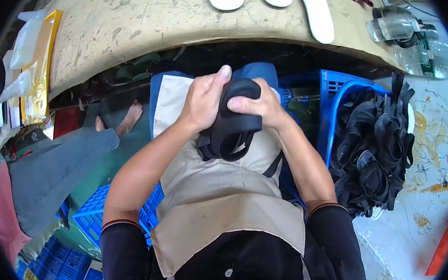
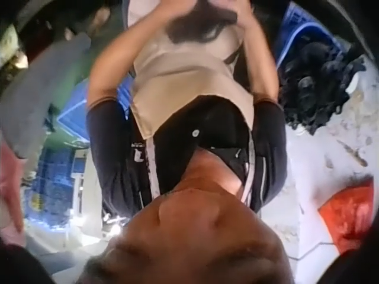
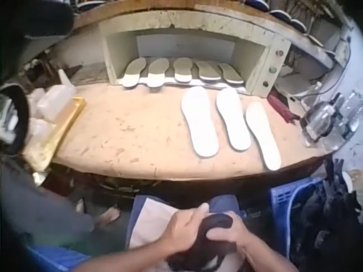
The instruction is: Inspecting and assembling shoe soles and uppers at a factory workstation.
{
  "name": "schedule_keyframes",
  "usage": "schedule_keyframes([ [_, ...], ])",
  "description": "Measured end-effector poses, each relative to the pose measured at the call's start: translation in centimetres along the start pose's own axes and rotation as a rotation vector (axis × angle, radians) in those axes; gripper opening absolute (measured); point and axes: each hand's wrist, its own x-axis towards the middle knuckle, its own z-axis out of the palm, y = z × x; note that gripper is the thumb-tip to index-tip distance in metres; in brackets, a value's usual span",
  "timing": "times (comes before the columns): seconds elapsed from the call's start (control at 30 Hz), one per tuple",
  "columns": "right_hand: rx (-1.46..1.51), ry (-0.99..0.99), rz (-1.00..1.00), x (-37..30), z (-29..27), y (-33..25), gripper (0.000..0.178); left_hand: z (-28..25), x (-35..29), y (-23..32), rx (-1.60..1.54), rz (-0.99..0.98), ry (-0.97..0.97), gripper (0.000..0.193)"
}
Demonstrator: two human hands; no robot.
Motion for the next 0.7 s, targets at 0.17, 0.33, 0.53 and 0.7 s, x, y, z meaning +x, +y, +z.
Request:
schedule_keyframes([
  [0.17, 0.080, 0.098, -0.033, -1.5, -1.6, 1.4, 0.023, -1.8, -3.6, -3.1, -0.281, -0.239, -0.122, 0.046],
  [0.33, 0.180, 0.239, -0.052, -3.0, -2.3, 3.5, 0.045, -1.3, -5.9, -3.8, -0.302, -0.064, -0.096, 0.023],
  [0.53, 0.313, 0.082, -0.105, -3.0, -3.2, 4.2, 0.038, -0.6, -6.5, -3.0, -0.179, -0.178, -0.019, 0.007],
  [0.7, 0.234, 0.004, -0.099, -2.5, -3.2, 3.6, 0.046, -0.9, -5.1, -3.5, -0.271, -0.432, -0.165, 0.012],
])
